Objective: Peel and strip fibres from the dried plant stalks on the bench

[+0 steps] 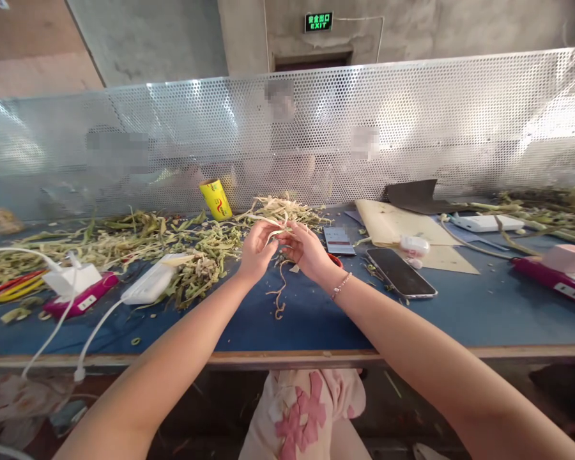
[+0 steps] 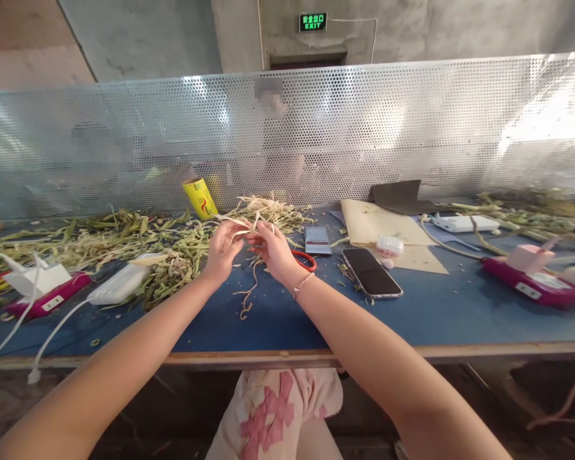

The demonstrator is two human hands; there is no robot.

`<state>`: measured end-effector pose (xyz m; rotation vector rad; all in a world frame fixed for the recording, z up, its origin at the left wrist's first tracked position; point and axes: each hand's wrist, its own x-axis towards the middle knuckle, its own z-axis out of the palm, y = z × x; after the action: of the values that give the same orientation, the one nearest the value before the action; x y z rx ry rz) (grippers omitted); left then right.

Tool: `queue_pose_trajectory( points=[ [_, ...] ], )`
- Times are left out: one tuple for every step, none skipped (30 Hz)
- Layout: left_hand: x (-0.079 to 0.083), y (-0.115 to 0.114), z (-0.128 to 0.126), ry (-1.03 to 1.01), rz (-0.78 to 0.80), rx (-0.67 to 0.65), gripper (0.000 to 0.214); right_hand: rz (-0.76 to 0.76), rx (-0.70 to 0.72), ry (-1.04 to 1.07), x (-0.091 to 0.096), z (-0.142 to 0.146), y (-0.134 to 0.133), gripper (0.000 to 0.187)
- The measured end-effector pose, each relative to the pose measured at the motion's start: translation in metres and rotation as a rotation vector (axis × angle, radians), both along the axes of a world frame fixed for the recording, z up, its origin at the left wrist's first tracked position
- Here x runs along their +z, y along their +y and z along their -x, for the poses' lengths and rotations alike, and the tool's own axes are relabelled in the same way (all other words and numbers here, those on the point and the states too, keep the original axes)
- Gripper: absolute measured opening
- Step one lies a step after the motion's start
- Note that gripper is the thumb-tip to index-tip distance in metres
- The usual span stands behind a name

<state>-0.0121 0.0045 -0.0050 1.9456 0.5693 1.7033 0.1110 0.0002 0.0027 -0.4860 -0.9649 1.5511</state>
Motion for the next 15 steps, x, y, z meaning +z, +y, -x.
queue_pose_trajectory(
  points=[
    [0.000,0.001,-0.001,0.020,0.002,0.028,0.021,0.004,-0.007,0.029,0.001,0.000,0.000,0.020],
    [-0.001,0.001,-0.001,0.037,0.000,0.062,0.021,0.008,-0.017,0.053,0.001,-0.001,0.000,0.018],
    [-0.001,0.002,-0.002,0.052,-0.006,0.102,0.021,0.007,-0.027,0.076,0.002,-0.001,0.000,0.017],
    [-0.001,0.003,-0.002,0.069,-0.017,0.142,0.020,0.001,-0.037,0.093,0.002,-0.002,0.000,0.017],
    [0.000,0.004,-0.003,0.089,-0.031,0.176,0.019,-0.011,-0.053,0.105,0.002,-0.002,0.000,0.017],
    [0.000,0.004,-0.003,0.104,-0.045,0.203,0.019,-0.028,-0.075,0.110,0.001,-0.001,0.001,0.017],
    [0.000,0.003,-0.004,0.114,-0.054,0.222,0.019,-0.049,-0.100,0.105,0.000,-0.001,0.002,0.017],
    [0.000,0.002,-0.005,0.113,-0.053,0.234,0.020,-0.074,-0.125,0.088,-0.001,0.000,0.003,0.018],
    [0.000,0.001,-0.006,0.098,-0.042,0.235,0.021,-0.102,-0.151,0.064,-0.003,0.001,0.004,0.018],
    [0.000,0.000,-0.007,0.071,-0.019,0.226,0.022,-0.132,-0.175,0.034,-0.005,0.001,0.006,0.019],
    [-0.001,-0.002,-0.009,0.033,0.013,0.215,0.023,-0.162,-0.195,0.004,-0.006,0.002,0.007,0.019],
    [-0.001,-0.002,-0.011,-0.005,0.052,0.204,0.023,-0.188,-0.207,-0.022,-0.007,0.003,0.008,0.020],
    [-0.001,-0.003,-0.012,-0.036,0.092,0.198,0.022,-0.205,-0.212,-0.039,-0.008,0.003,0.009,0.020],
    [-0.002,-0.003,-0.013,-0.060,0.125,0.198,0.021,-0.207,-0.211,-0.046,-0.008,0.004,0.009,0.020],
    [-0.002,-0.003,-0.014,-0.071,0.146,0.201,0.020,-0.196,-0.205,-0.046,-0.008,0.003,0.008,0.020]
  ],
)
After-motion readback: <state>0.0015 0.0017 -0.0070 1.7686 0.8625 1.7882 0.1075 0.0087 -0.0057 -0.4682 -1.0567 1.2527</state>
